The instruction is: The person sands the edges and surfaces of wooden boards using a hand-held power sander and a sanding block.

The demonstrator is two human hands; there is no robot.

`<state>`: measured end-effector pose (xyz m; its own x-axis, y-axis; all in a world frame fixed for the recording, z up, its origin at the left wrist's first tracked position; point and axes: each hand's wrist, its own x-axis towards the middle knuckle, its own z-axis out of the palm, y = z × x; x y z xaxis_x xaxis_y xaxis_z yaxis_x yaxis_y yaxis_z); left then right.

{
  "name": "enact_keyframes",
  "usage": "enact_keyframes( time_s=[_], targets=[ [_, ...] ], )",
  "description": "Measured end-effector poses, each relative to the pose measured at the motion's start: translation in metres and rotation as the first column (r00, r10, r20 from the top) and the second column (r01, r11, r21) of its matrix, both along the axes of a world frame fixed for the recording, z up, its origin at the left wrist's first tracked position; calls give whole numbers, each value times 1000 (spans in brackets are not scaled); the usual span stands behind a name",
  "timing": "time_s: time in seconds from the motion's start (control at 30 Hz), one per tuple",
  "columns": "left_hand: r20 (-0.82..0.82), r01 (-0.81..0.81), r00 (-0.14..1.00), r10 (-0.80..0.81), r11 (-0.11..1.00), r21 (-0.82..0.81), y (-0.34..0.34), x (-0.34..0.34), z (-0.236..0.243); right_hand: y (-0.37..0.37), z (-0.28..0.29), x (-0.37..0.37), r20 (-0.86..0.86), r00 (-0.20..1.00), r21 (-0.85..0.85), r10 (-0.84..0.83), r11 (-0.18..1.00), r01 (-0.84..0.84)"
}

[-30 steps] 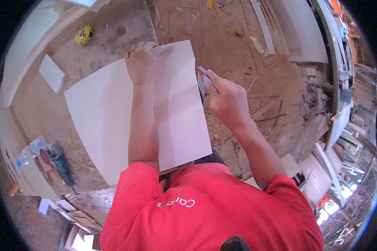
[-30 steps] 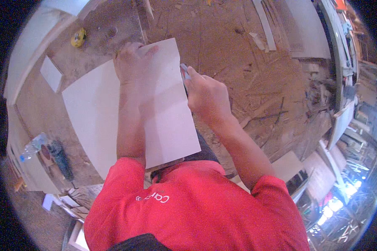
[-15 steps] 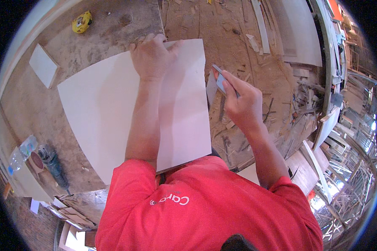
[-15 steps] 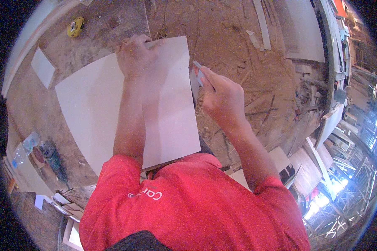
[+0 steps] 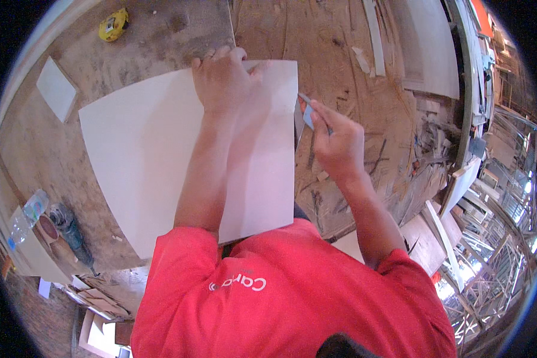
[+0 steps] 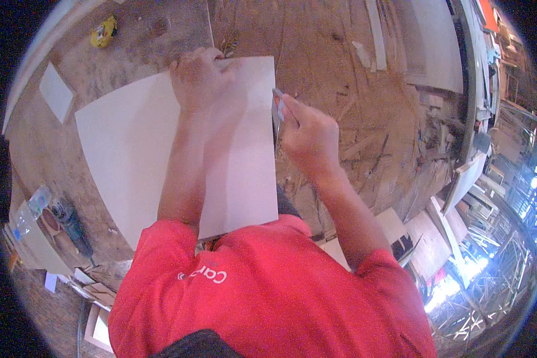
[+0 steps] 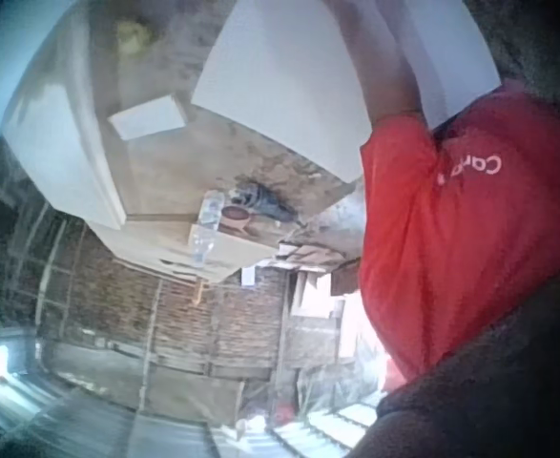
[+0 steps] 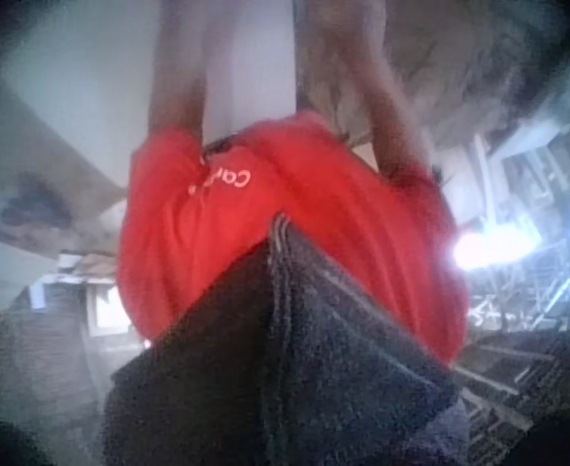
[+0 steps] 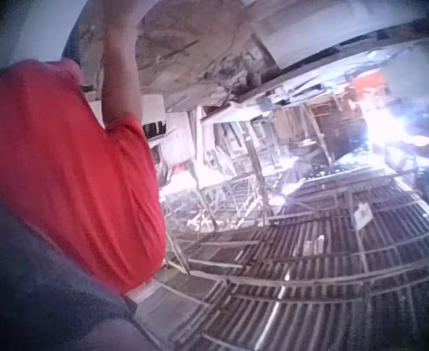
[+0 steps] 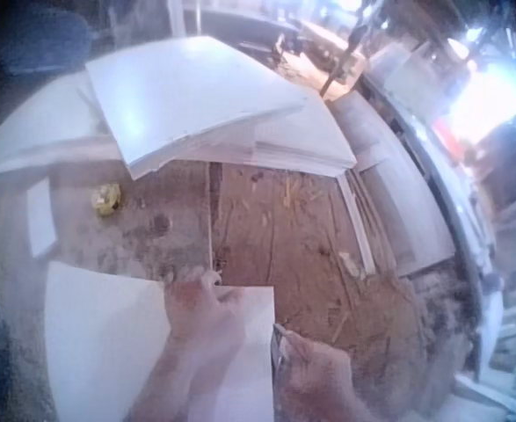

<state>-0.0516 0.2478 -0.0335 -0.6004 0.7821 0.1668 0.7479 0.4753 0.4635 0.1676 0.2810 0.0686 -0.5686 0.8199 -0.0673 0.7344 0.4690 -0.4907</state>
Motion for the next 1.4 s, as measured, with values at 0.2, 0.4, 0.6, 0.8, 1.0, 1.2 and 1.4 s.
enact_keyframes(
  time_s=[0.2,0.4,0.6,0.8,1.0,1.2,1.4],
  targets=[
    [44,-6,999,4,999,40,-4,5,4,3,5,-6,41,999,-6,-22,1000,22],
    [121,15,993,-8,998,-55,-2,-4,13,9,10,-11,38,999,-8,-18,1000,19],
    [98,23,995,-18,999,-46,1,-8,7,15,-11,-12,31,999,8,8,1000,-8],
    [120,24,993,-22,999,-23,-3,-5,8,25,-7,-32,-6,1000,-15,-21,1000,21],
    [65,-9,998,7,999,31,-2,-5,5,34,-2,-28,-47,999,23,17,1000,-16],
    [98,-4,995,12,997,-78,-3,0,7,47,-12,-40,-2,1000,11,-8,1000,8],
    [60,8,998,-7,1000,-19,1,-5,4,63,-29,-41,-119,990,140,81,988,-64]
  ],
)
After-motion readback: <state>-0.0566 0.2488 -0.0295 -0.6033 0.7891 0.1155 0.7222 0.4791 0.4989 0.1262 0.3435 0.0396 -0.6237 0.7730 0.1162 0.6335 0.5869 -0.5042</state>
